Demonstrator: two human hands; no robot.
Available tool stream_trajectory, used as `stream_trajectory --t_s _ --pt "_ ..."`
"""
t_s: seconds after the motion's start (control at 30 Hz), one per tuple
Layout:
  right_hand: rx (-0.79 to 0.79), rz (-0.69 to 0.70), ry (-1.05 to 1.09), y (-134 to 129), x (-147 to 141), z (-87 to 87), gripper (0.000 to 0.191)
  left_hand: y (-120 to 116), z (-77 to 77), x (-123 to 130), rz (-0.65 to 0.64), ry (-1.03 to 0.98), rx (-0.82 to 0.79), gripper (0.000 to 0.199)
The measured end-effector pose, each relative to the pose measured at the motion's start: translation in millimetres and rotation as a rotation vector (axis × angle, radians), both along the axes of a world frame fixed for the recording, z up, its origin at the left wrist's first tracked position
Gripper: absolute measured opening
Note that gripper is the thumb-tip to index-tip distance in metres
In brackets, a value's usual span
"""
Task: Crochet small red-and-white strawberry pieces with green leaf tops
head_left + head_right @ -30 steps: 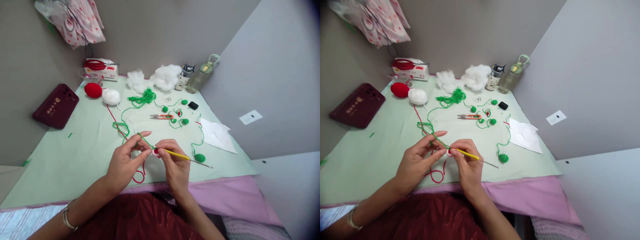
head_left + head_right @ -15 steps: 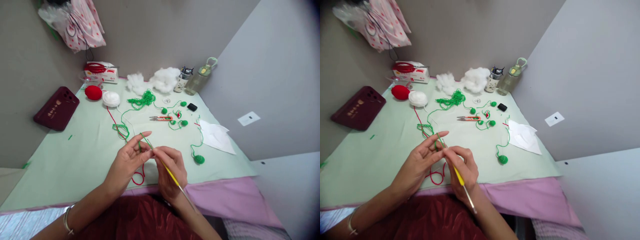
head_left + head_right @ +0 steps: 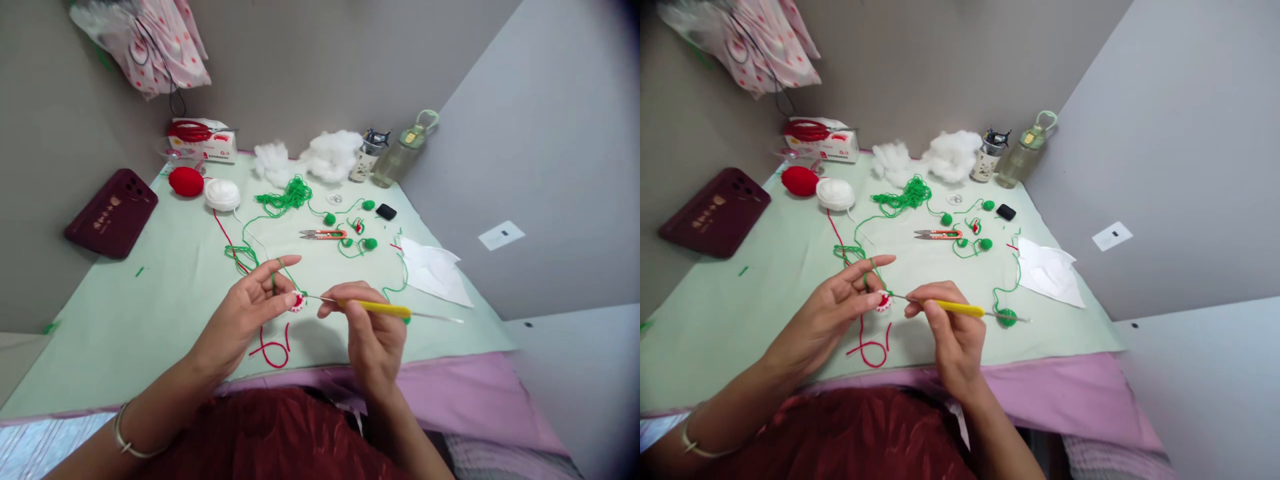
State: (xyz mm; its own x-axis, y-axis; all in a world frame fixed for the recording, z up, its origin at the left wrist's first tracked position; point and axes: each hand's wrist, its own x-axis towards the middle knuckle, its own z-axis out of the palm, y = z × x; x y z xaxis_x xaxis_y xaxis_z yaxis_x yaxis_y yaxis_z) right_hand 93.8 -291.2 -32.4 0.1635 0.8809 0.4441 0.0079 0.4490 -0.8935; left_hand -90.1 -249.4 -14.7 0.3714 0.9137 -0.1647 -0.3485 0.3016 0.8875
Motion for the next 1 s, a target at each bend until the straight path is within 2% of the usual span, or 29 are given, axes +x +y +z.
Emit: stream_trajectory --t_s 0.07,0.13,0.27,0.43,0.5,0.57,0.67,0.77,0.87,1.0 --pt "-0.061 0.056 0.150 2.4 -0.8 0.7 0.021 -1.2 -1.1 0.8 -0.006 -0.001 0.032 0.044" --pt "-0.070 0.093 0.204 5.5 -3.3 1.9 0.020 -3.0 -2.1 2.5 -0.014 -0.003 0.067 0.043" --pt "0.042 0.032 -0.016 8.1 -11.1 4.1 0.018 -5.6 -3.9 6.1 -0.025 -0.004 0.094 0.044" --pt "0.138 -0.097 -0.247 4.3 -17.0 -3.9 0.032 -6.9 -5.7 11.8 0.058 -0.024 0.049 0.047" --pt "0.254 -0.136 -0.416 3.3 -16.0 -7.6 0.038 -6.6 -6.2 13.4 0.053 -0.082 -0.026 0.049" --pt "0.311 -0.140 -0.491 3.8 -13.0 -7.5 0.038 -4.7 -6.2 12.8 0.001 -0.148 -0.146 0.048" --pt "0.103 -0.131 -0.229 7.7 -7.9 -1.3 0.026 0.3 -5.0 8.3 -0.013 -0.201 -0.244 0.037" --pt "-0.006 -0.001 0.070 12.6 -7.2 3.4 0.020 2.0 -2.8 5.4 0.037 -0.173 -0.178 0.031" --pt "-0.031 0.099 0.089 15.1 -10.4 1.9 0.016 -1.6 -2.4 6.8 0.009 -0.120 -0.086 0.033" --pt "-0.086 0.097 0.098 14.2 -11.2 -2.8 0.016 -6.0 -4.7 8.0 0.004 -0.061 -0.037 0.040"
